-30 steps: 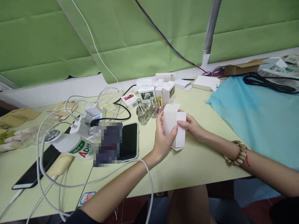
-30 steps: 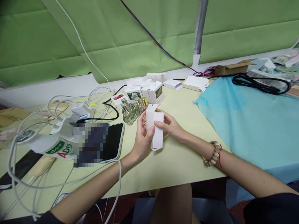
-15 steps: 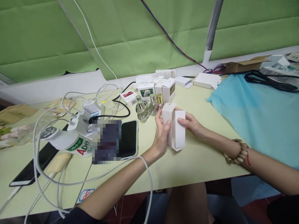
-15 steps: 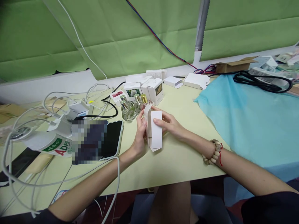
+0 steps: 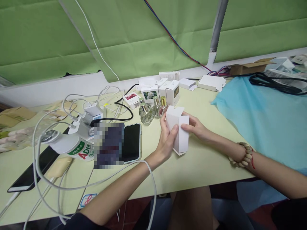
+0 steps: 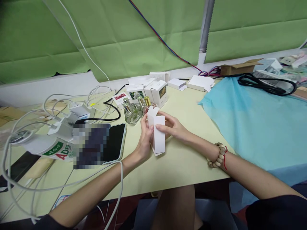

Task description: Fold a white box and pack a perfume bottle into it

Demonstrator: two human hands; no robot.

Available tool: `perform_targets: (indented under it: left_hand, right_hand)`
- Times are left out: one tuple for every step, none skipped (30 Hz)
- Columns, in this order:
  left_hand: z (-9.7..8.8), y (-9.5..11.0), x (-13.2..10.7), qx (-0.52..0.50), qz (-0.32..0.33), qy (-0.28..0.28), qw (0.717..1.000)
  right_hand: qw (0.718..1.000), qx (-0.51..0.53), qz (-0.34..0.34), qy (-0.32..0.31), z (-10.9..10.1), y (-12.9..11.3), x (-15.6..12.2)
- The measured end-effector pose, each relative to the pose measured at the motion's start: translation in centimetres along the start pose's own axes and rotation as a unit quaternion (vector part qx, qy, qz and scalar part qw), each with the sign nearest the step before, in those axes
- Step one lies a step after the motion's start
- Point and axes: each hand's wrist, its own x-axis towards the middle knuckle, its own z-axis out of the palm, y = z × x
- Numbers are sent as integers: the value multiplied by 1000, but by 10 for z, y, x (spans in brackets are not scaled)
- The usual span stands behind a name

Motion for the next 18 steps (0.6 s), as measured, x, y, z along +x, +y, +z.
perform_targets:
  left_hand:
    - [0, 0, 0, -9, 1, 3, 1000]
    - [1, 0, 1, -21, 0, 5, 1000]
    - [1, -1, 1, -34, -4, 5, 999]
    - [1, -1, 1, -47, -12, 4, 999]
    - [1, -2, 1, -55, -20, 2, 998]
    - [1, -2, 2, -59, -25, -2, 998]
    - [1, -2, 2, -58, -25, -4, 998]
    - [1, -2, 2, -54, -17, -4, 998]
    - [1, -2, 2, -50, -6, -2, 999]
    - [2, -1, 2, -44, 5, -1, 999]
    - [2, -1, 2, -37, 12, 0, 999]
    - [2, 0, 2, -31, 14, 0, 999]
    - [2, 0, 2, -26, 14, 0, 1000]
    - [2, 0, 2, -22, 13, 0, 1000]
    - [2, 0, 2, -19, 13, 0, 1000]
    - [2, 0, 1, -16, 14, 2, 1000]
    - [2, 0, 1, -14, 15, 2, 1000]
    - [2, 0, 1, -10, 11, -2, 1000]
  right_hand:
    - [1000, 5, 6, -1, 0, 0, 0]
    - [1000, 8, 9, -2, -1, 0, 0]
    - [1000, 11, 10, -3, -1, 0, 0]
    - [1000, 12, 7, -3, -1, 0, 1]
    - [1000, 10, 3, -2, -1, 0, 1]
    - [1000, 9, -2, -1, 0, 0, 1]
    - [1000, 7, -8, 0, 0, 0, 1]
    - [1000, 4, -11, 0, 0, 0, 1]
    - [1000, 2, -13, 1, 0, 0, 1]
    - [1000, -1, -14, 1, 0, 0, 1]
    - [1000, -2, -15, 1, 0, 0, 1]
    - [1000, -3, -14, 0, 0, 1, 1]
    - [1000, -5, -13, -1, 0, 1, 1]
    - [1000, -7, -12, 0, -1, 1, 1]
    - [1000, -9, -11, 2, -1, 1, 1]
    - [1000, -11, -12, 6, -1, 2, 1]
    - [1000, -12, -15, 9, 0, 2, 1]
    - [1000, -12, -17, 10, 0, 1, 1]
